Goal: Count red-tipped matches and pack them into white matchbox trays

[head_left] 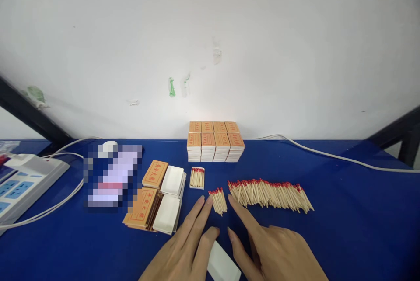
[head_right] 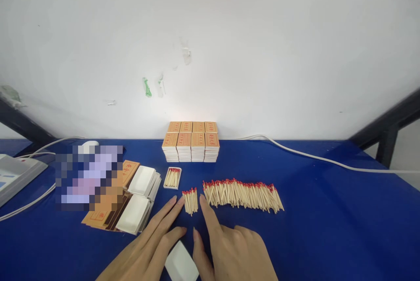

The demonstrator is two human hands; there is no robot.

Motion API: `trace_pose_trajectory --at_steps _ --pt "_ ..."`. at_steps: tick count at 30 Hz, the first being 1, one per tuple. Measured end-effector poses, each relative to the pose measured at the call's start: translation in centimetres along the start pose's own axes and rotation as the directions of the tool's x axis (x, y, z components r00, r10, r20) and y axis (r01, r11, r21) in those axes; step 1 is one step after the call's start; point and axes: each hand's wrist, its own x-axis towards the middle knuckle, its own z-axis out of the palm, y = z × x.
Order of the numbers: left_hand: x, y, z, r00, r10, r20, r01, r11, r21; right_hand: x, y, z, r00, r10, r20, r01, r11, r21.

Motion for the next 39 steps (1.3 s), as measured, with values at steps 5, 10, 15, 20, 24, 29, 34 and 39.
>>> trace_pose_trajectory --at_steps 5,10,15,20,24,29,34,39 --pt "0.27 0.0 -0.12 1.0 -0.001 -0.011 0.001 1.0 0.022 -0.19 0.19 -0.06 1.0 0.012 -0.021 -0.013 0.999 -0.043" --pt "0.53 0.05 -0.37 1.0 0.002 -0.014 -0.001 0.999 0.045 -0.69 0.31 0.03 1.0 0.013 0.021 -0.012 0.999 -0.036" --pt "-0.17 0.05 -0.03 1.0 -0.004 -0.015 0.004 1.0 0.006 -0.61 0.28 0.13 0.999 0.016 0.039 -0.015 1.0 -0.01" --pt "-0.18 0.29 0.01 1.0 -0.016 0.006 0.016 1.0 -0.023 -0.4 -0.01 -0.01 0.999 0.0 0.043 -0.004 0.996 0.084" --pt "0.25 0.34 -0.08 1.0 -0.003 0.004 0.003 1.0 0.003 -0.64 0.12 0.07 0.999 0.009 0.051 -0.014 0.996 0.084" --pt "0.57 0.23 -0.35 1.0 0.002 0.017 -0.002 1.0 0.026 -0.75 0.48 0.08 0.999 0.035 0.041 -0.036 0.999 0.018" --pt "0.15 0.18 -0.22 1.0 -0.006 0.004 0.006 1.0 -0.003 -0.65 0.32 0.1 0.998 0.026 0.05 -0.025 1.0 -0.011" --pt "-0.37 0.05 0.08 0.999 -0.034 0.016 0.035 0.996 -0.077 -0.89 0.12 0.52 0.998 0.019 0.054 -0.02 1.0 0.008"
